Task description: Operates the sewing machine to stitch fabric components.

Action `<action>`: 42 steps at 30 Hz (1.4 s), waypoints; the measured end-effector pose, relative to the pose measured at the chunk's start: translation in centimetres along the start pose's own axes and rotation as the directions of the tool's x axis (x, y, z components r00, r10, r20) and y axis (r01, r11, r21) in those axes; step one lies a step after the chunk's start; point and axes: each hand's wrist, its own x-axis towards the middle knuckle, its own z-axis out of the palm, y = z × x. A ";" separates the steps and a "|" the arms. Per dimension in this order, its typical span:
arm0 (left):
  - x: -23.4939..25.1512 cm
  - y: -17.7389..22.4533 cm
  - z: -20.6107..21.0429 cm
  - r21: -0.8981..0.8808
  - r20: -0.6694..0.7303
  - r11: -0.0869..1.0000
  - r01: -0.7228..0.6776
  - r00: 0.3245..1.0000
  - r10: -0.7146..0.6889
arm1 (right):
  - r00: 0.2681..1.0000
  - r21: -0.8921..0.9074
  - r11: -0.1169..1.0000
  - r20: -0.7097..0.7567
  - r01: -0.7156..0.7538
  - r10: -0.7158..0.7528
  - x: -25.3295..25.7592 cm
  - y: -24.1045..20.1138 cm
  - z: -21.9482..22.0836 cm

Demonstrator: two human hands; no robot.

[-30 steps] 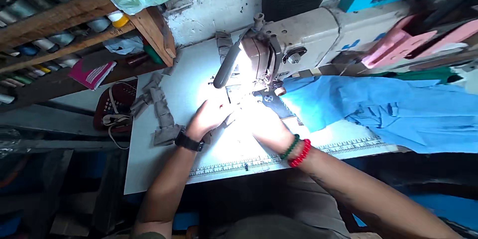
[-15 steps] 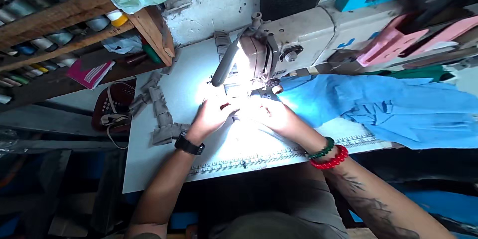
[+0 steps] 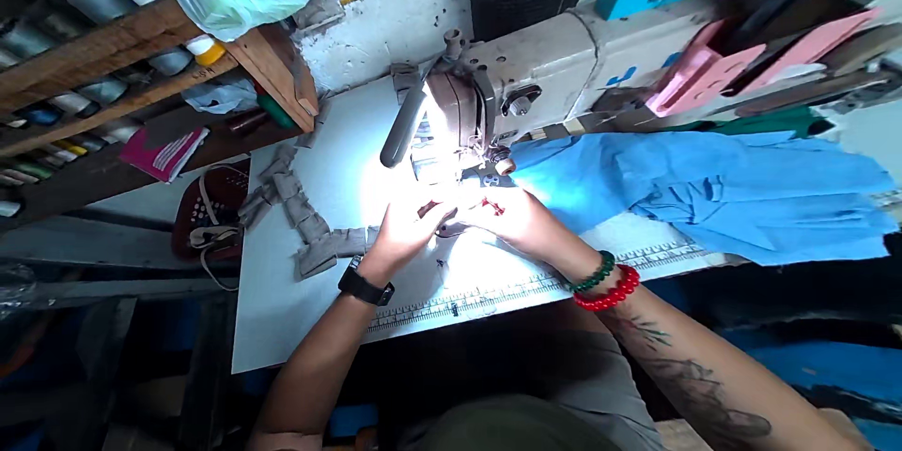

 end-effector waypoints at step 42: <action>6.1 -3.9 0.7 0.424 0.070 0.871 0.249 0.950 -0.305 | 0.985 -0.746 0.650 0.051 0.146 -0.163 -1.7 1.1 0.5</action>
